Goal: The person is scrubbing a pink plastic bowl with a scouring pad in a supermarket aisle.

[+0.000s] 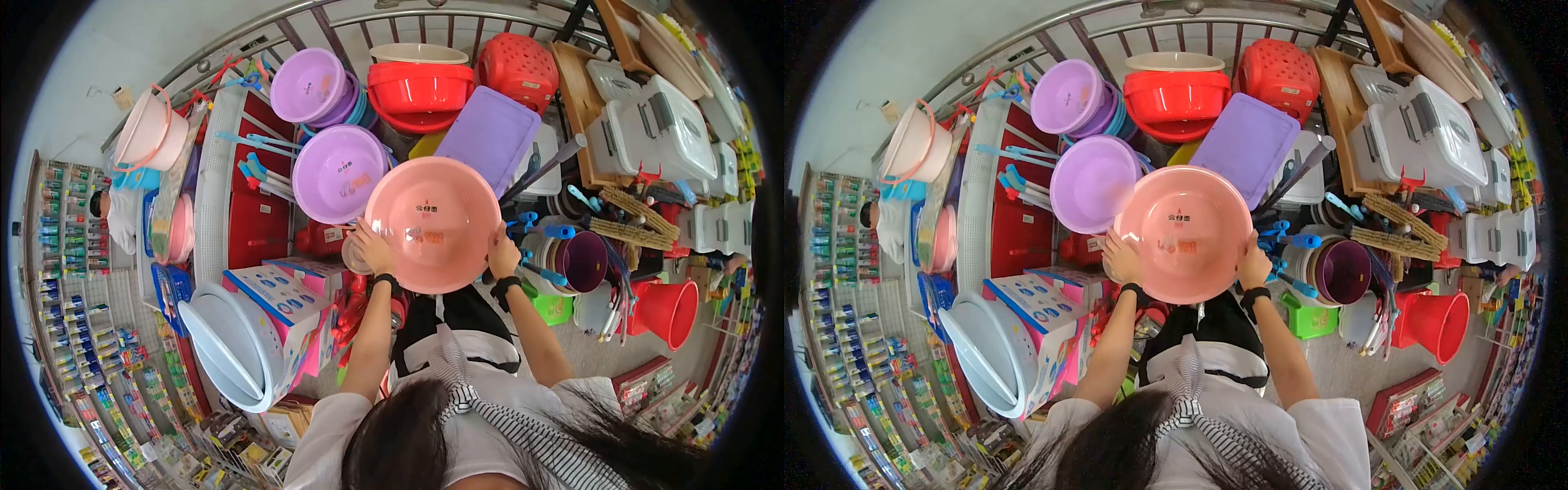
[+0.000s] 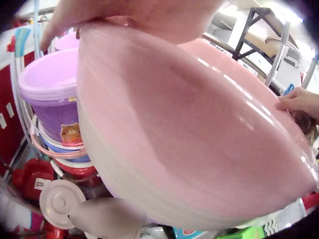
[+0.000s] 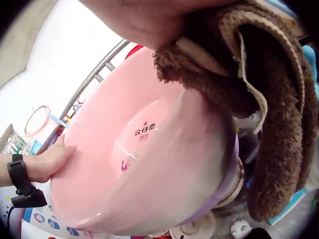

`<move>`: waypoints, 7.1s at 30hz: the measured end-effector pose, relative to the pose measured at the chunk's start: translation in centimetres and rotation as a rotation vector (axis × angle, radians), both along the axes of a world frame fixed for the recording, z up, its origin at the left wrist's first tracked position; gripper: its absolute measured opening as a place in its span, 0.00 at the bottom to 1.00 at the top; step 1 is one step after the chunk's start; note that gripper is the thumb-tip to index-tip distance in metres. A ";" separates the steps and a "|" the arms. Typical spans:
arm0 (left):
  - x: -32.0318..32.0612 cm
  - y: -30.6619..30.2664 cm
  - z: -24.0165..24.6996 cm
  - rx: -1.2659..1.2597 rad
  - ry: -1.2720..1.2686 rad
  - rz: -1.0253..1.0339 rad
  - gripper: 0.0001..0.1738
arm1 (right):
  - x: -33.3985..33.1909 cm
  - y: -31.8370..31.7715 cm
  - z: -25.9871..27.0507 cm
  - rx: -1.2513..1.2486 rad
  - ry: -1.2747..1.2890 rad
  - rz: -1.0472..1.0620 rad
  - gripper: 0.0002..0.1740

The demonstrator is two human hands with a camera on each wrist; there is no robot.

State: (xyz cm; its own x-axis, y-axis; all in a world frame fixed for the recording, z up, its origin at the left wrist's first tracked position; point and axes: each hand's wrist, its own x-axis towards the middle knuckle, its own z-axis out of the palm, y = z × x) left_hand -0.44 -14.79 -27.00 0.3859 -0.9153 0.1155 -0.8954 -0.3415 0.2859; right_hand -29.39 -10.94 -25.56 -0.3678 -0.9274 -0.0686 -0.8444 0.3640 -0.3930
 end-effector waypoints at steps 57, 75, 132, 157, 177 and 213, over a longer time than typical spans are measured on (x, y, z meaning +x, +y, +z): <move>15.3 -5.4 -7.1 -0.265 1.674 0.809 0.46 | 21.2 -38.3 -13.0 0.610 -0.316 0.809 0.20; 15.3 -6.6 -9.0 -0.341 1.587 0.940 0.43 | 22.3 -37.0 -7.7 0.721 -0.537 0.458 0.24; 10.5 29.1 15.8 -0.735 1.314 0.685 0.28 | 12.8 4.7 25.6 -0.168 -1.326 0.791 0.06; 10.7 29.1 17.5 -0.793 1.019 0.902 0.27 | 11.4 -4.1 23.2 -0.353 -1.560 0.290 0.09; 10.0 30.3 15.9 -0.831 1.008 0.975 0.18 | 31.0 -24.5 1.0 0.200 -1.526 0.086 0.19; 8.2 29.4 14.8 -0.656 1.093 0.853 0.14 | 28.1 -25.6 -2.4 0.510 -1.073 0.304 0.20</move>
